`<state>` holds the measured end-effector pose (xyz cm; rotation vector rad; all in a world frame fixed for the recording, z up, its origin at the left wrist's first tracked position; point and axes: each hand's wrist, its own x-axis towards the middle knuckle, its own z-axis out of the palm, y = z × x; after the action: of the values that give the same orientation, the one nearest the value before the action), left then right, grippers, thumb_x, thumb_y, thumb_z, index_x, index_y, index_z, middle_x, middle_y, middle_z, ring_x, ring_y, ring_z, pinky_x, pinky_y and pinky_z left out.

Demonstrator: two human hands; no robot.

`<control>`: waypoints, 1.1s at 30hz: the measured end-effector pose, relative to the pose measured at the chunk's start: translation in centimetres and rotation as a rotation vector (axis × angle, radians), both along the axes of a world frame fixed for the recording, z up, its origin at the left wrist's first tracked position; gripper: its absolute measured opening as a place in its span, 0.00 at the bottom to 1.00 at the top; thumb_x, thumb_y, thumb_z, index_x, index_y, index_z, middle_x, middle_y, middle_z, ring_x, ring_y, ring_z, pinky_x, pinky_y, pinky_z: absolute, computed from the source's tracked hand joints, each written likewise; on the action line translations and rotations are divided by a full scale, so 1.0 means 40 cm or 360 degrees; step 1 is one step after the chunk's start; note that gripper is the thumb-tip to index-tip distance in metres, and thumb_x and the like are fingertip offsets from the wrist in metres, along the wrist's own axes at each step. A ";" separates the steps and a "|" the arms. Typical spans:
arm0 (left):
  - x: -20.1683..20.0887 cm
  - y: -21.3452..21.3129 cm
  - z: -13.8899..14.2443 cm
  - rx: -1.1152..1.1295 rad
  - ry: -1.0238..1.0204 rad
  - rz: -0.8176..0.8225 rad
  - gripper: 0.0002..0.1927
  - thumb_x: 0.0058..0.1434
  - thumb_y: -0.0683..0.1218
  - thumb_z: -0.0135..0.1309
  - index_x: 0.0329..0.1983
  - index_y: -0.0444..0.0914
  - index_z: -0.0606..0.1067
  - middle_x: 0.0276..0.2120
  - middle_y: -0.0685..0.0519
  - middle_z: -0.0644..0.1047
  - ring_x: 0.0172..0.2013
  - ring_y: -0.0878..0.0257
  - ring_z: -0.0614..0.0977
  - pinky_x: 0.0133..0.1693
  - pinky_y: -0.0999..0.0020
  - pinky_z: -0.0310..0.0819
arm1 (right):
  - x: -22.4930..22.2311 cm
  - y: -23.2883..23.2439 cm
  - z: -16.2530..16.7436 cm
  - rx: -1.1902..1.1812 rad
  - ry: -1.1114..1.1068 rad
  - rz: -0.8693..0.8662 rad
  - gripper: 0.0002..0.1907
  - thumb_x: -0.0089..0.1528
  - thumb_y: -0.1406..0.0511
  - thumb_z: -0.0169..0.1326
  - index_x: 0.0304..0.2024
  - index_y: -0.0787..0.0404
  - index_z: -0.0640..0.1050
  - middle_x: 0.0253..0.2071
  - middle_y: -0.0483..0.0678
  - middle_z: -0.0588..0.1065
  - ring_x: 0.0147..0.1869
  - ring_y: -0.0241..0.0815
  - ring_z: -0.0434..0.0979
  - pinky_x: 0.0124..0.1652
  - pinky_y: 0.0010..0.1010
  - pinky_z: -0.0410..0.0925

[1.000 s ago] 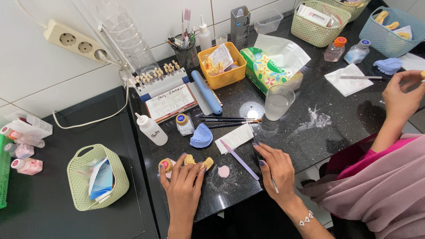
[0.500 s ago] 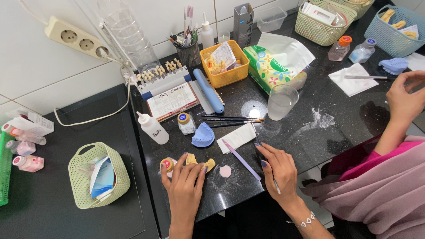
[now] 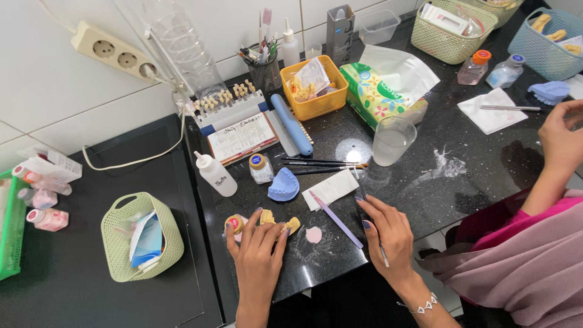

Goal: The person works at a dental laboratory bench, mixing pink acrylic powder with liquid and using a brush to apply the material onto a denture prosthesis. They dip the brush in a glass of water, pick up powder, and build up material on the denture while a blue impression model sits nearby.

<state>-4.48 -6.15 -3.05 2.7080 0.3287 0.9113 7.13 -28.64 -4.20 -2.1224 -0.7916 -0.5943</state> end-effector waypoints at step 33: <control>0.006 -0.021 0.012 -0.0148 -0.0220 -0.0134 0.06 0.60 0.42 0.63 0.40 0.41 0.81 0.39 0.59 0.82 0.59 0.59 0.78 0.68 0.47 0.49 | 0.241 -0.096 0.162 0.0424 0.0059 -0.0262 0.03 0.75 0.74 0.59 0.51 0.67 0.81 0.43 0.49 0.76 0.42 0.35 0.75 0.41 0.24 0.67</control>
<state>-4.22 -6.98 -2.58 2.5384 0.2212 1.0257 16.79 -32.46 2.27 -1.9568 -0.4899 -0.7037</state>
